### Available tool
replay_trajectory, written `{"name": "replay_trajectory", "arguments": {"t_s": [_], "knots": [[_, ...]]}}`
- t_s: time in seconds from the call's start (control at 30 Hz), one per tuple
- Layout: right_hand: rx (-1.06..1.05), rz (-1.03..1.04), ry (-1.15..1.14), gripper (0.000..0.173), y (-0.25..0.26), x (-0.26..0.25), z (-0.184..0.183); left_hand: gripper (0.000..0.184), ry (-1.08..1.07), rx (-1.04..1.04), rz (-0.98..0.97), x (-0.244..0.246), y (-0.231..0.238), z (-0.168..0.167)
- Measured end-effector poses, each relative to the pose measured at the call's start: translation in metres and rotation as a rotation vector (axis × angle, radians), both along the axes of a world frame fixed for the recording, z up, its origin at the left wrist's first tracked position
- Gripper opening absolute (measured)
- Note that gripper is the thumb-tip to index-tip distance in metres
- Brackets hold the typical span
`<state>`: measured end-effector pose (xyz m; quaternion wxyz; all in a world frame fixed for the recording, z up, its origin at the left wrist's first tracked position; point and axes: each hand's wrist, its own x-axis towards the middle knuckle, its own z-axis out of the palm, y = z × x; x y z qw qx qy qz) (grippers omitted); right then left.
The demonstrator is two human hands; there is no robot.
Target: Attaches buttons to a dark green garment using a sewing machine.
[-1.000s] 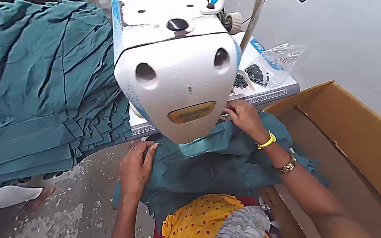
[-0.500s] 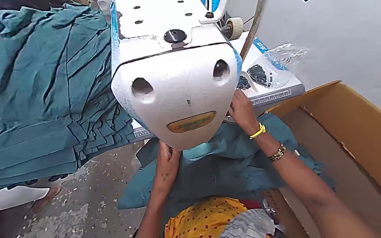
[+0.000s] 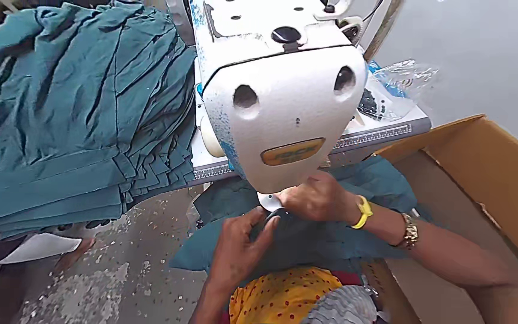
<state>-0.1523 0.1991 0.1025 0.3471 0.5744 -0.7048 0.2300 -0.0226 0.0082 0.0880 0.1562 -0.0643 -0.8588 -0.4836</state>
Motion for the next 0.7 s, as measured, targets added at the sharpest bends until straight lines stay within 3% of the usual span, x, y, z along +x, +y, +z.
{"name": "replay_trajectory", "arguments": {"t_s": [0.1, 0.13, 0.23, 0.27, 0.4, 0.5, 0.6, 0.7], "knots": [[0.037, -0.009, -0.038, 0.021, -0.013, -0.002, 0.006, 0.03, -0.013, 0.019, 0.024, 0.004, -0.006, -0.005], [0.039, 0.004, -0.14, 0.021, -0.013, 0.0, 0.006, 0.029, 0.005, 0.04, 0.021, 0.006, -0.008, -0.003], [0.069, 0.276, -0.727, 0.032, -0.003, 0.018, 0.003, 0.026, 0.015, 0.137, 0.057, 0.023, -0.028, 0.006], [0.084, 0.284, -0.799, 0.032, 0.0, 0.024, 0.001, 0.025, -0.002, 0.149, 0.11, 0.028, -0.041, 0.008], [0.049, -0.128, -0.996, 0.034, 0.0, 0.01, -0.003, 0.024, -0.139, 0.061, 0.354, 0.029, -0.096, -0.008], [0.067, -0.324, -1.207, 0.041, -0.015, 0.005, 0.007, 0.03, -0.218, -0.024, 0.406, 0.033, -0.109, -0.025], [0.062, -0.437, -1.236, 0.041, -0.026, 0.008, 0.014, 0.029, -0.241, -0.006, 0.429, 0.035, -0.109, -0.035], [0.044, -0.369, -1.245, 0.038, -0.022, 0.008, 0.014, 0.028, -0.269, 0.014, 0.436, 0.029, -0.105, -0.039]]}}
